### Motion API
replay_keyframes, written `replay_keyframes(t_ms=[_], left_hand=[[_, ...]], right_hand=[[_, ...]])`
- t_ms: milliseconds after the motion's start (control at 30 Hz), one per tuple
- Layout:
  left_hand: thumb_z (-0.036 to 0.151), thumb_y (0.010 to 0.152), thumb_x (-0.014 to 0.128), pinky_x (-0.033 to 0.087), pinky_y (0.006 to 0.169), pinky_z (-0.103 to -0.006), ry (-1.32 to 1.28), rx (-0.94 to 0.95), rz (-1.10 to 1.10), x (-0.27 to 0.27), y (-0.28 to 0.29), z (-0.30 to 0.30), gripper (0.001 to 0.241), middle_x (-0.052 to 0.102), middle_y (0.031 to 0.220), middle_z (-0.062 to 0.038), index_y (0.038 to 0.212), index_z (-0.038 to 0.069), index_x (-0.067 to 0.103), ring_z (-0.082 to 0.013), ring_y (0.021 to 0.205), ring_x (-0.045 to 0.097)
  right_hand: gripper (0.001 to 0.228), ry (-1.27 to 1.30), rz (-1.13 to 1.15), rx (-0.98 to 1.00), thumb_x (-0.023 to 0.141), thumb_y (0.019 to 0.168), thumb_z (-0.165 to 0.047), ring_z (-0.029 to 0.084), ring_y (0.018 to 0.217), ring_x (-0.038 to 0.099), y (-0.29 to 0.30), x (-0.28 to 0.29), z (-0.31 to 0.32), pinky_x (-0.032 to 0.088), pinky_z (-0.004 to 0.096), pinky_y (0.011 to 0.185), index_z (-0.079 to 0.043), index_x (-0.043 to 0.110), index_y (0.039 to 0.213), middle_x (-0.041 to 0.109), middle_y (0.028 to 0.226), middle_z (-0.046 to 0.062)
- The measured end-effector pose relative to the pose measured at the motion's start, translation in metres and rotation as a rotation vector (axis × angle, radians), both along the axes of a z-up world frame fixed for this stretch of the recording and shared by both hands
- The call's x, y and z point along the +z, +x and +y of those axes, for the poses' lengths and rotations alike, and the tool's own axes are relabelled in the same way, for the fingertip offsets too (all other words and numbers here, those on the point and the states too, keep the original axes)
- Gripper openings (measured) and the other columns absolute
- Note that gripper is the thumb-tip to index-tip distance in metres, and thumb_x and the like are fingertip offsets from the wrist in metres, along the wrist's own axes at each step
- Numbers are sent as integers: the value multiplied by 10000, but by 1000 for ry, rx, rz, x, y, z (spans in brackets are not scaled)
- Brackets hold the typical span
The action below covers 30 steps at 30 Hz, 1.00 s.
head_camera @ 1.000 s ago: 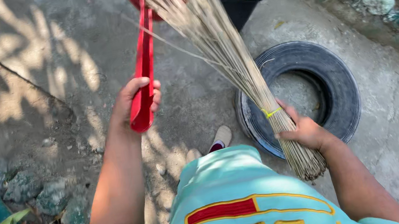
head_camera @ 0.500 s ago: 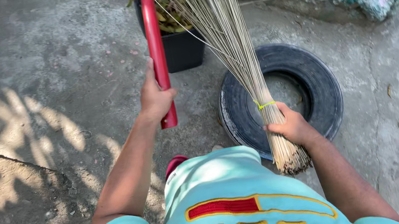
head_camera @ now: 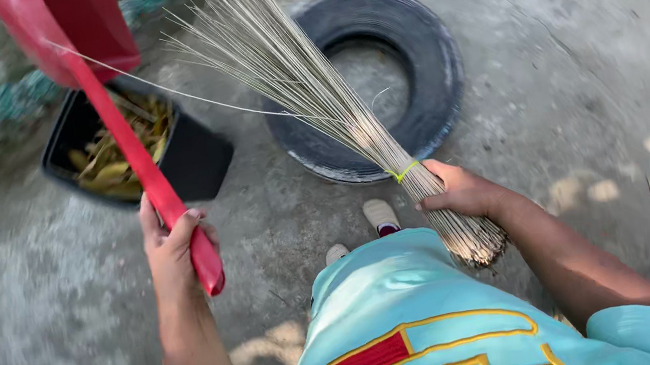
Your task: The person sweeps dried leaves from a dirt and concrete yard using a broom and a dustpan, eventually depositing the collected debris into a black bin.
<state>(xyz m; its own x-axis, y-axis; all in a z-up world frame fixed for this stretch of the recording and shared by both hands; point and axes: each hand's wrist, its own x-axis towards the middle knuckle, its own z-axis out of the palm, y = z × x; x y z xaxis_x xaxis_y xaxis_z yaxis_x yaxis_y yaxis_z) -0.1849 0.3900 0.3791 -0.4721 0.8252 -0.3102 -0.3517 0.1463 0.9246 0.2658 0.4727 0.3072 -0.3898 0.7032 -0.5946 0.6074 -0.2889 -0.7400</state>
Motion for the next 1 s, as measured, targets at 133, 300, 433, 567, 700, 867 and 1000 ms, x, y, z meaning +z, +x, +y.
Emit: replay_keyframes(t_ms=[133,300,433,567,700,867,1000], left_hand=[[28,943,638,493,429,-288,-23,-265,-56,15,41,53,726,656,914,-115,1605,154,368,-172,586,634],[63,930,604,495,406,-292,-83,-633,-109,1,139,119,678,674,916,-157,1567,98,375,-186,556,639],[120,934,601,496,403,-296,-121,-923,-212,-9,252,169,628,669,913,-176,1529,27,423,-193,556,644],[155,897,604,492,399,-293,-204,-1182,-218,-27,387,204,618,682,919,-181,1482,52,438,-194,556,644],[177,914,613,497,414,-296,-312,-1402,-318,-43,509,203,549,680,936,-182,1416,11,465,-193,577,650],[184,905,624,487,420,-297,-394,-1607,-307,-51,665,195,539,674,926,-187,1393,15,471,-197,566,639],[195,907,623,487,427,-302,-494,-1707,-319,-53,772,197,517,674,925,-200,1341,-36,463,-213,584,636]], right_hand=[[719,-31,-44,-291,835,756,-251,194,947,696,50,-11,-56,560,351,846,-42,546,1380,729,1066,101],[765,-163,158,-814,808,730,-212,201,888,688,122,-29,-147,574,366,777,-63,517,1422,715,1071,111],[759,-105,54,-1021,811,736,-235,198,900,700,196,-50,-206,575,353,795,-65,530,1420,732,1079,126],[733,-60,-34,-1169,851,755,-260,174,965,704,262,-71,-258,538,305,863,-50,563,1395,744,1111,107],[697,-172,46,-1389,811,765,-285,222,907,714,316,-69,-292,567,358,820,-13,588,1367,754,1080,147],[725,-236,12,-1574,786,780,-299,248,926,726,377,-47,-307,577,407,850,-39,517,1401,745,1116,150],[735,-110,-17,-1645,794,780,-317,220,1040,703,418,-34,-311,543,367,919,-41,534,1410,731,1183,142]])
